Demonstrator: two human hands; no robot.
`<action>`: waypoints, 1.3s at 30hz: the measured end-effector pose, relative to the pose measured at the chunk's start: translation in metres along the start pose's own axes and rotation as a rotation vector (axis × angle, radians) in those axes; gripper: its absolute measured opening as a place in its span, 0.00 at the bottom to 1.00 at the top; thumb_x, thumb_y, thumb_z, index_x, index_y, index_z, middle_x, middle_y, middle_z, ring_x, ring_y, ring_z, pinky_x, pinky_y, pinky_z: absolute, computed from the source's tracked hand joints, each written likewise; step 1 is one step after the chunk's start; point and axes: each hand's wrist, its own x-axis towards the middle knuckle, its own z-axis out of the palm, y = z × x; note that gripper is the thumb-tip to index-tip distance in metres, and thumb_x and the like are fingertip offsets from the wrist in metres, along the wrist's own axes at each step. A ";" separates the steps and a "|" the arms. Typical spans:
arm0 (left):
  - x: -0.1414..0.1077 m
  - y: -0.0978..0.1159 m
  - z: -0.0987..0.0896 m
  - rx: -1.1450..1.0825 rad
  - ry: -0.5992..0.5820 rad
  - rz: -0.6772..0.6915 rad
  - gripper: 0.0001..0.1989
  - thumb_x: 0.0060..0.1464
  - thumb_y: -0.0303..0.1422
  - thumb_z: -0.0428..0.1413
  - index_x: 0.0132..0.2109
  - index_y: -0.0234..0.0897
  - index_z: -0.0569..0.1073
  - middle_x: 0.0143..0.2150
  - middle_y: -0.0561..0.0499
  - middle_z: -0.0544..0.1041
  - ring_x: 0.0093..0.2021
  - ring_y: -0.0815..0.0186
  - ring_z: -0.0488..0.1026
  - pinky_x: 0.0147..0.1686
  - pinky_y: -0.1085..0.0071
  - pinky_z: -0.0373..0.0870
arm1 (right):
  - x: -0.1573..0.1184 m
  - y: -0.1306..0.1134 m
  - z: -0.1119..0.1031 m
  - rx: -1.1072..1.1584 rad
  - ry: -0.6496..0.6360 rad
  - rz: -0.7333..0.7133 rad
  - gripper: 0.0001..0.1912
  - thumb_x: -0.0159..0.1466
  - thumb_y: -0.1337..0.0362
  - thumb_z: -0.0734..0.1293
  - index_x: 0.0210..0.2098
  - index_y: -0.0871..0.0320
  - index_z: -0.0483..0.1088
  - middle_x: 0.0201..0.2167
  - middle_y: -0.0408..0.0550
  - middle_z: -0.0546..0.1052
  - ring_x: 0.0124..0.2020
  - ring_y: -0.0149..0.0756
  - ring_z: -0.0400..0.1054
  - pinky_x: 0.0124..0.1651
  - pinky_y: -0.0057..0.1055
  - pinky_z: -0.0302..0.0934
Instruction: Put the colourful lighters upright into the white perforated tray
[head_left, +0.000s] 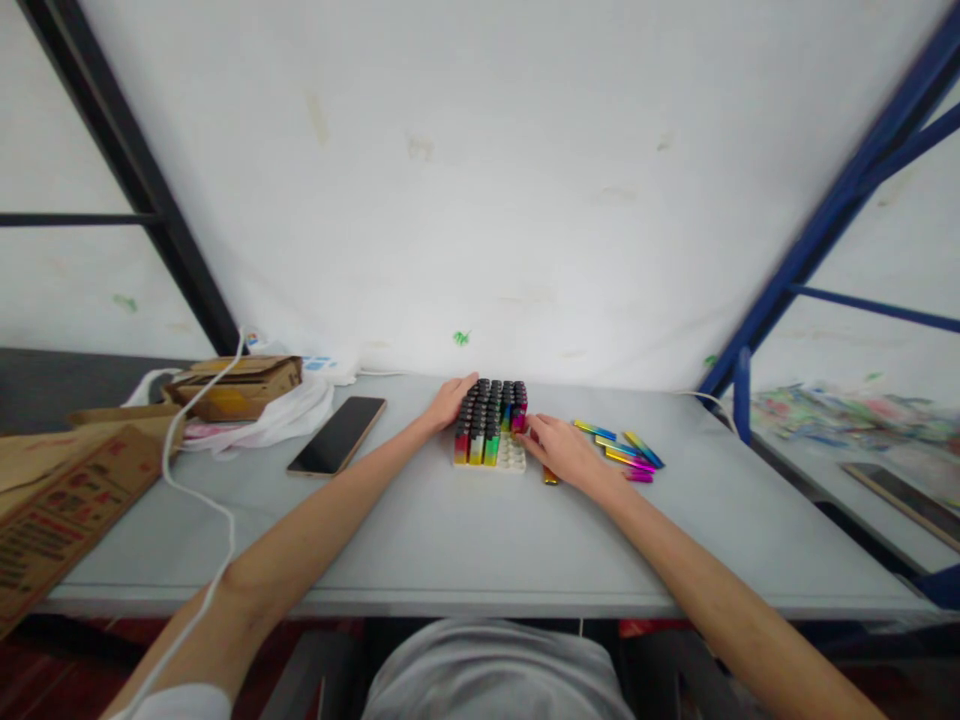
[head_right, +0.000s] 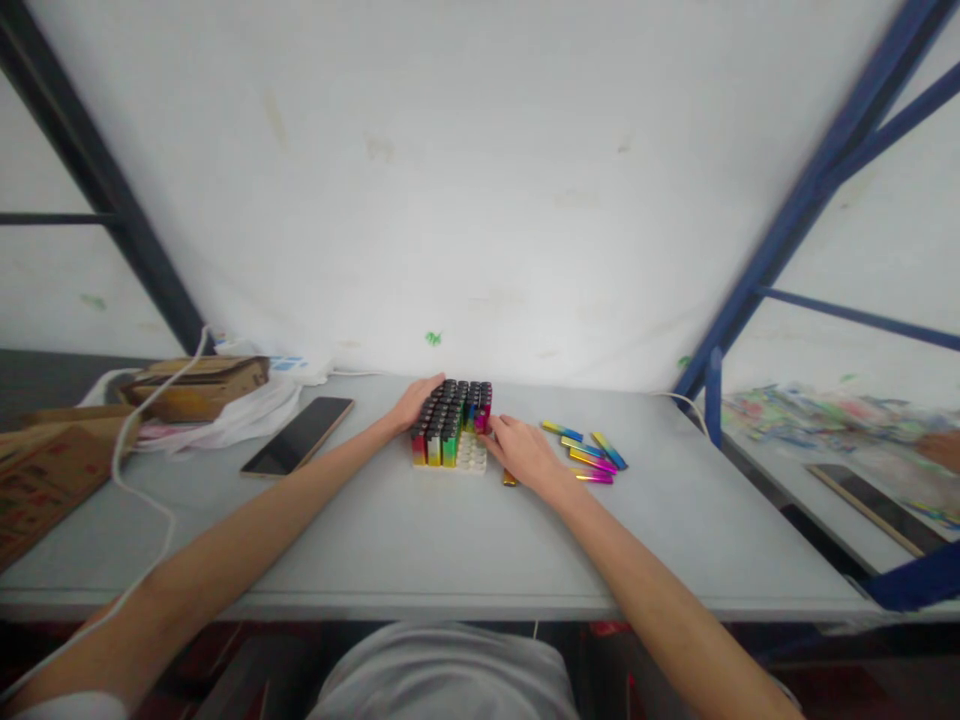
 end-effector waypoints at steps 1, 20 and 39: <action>0.000 0.000 0.000 0.012 -0.006 0.018 0.28 0.57 0.58 0.45 0.25 0.39 0.66 0.23 0.53 0.66 0.33 0.62 0.63 0.37 0.67 0.63 | 0.000 0.003 0.000 0.025 0.003 -0.016 0.15 0.75 0.55 0.58 0.45 0.58 0.71 0.39 0.53 0.78 0.39 0.41 0.73 0.43 0.33 0.60; 0.001 -0.001 -0.001 0.079 -0.004 0.024 0.28 0.57 0.58 0.43 0.23 0.40 0.65 0.21 0.53 0.66 0.32 0.62 0.64 0.37 0.67 0.64 | -0.029 0.128 -0.007 0.023 -0.001 0.244 0.10 0.66 0.59 0.66 0.39 0.60 0.75 0.40 0.58 0.80 0.40 0.46 0.73 0.43 0.35 0.62; 0.001 -0.002 0.001 0.032 -0.015 0.032 0.29 0.57 0.58 0.43 0.23 0.39 0.64 0.21 0.53 0.64 0.31 0.62 0.63 0.35 0.67 0.63 | -0.010 0.010 -0.012 1.126 0.129 0.150 0.27 0.67 0.36 0.58 0.32 0.54 0.63 0.24 0.40 0.69 0.24 0.32 0.65 0.30 0.30 0.62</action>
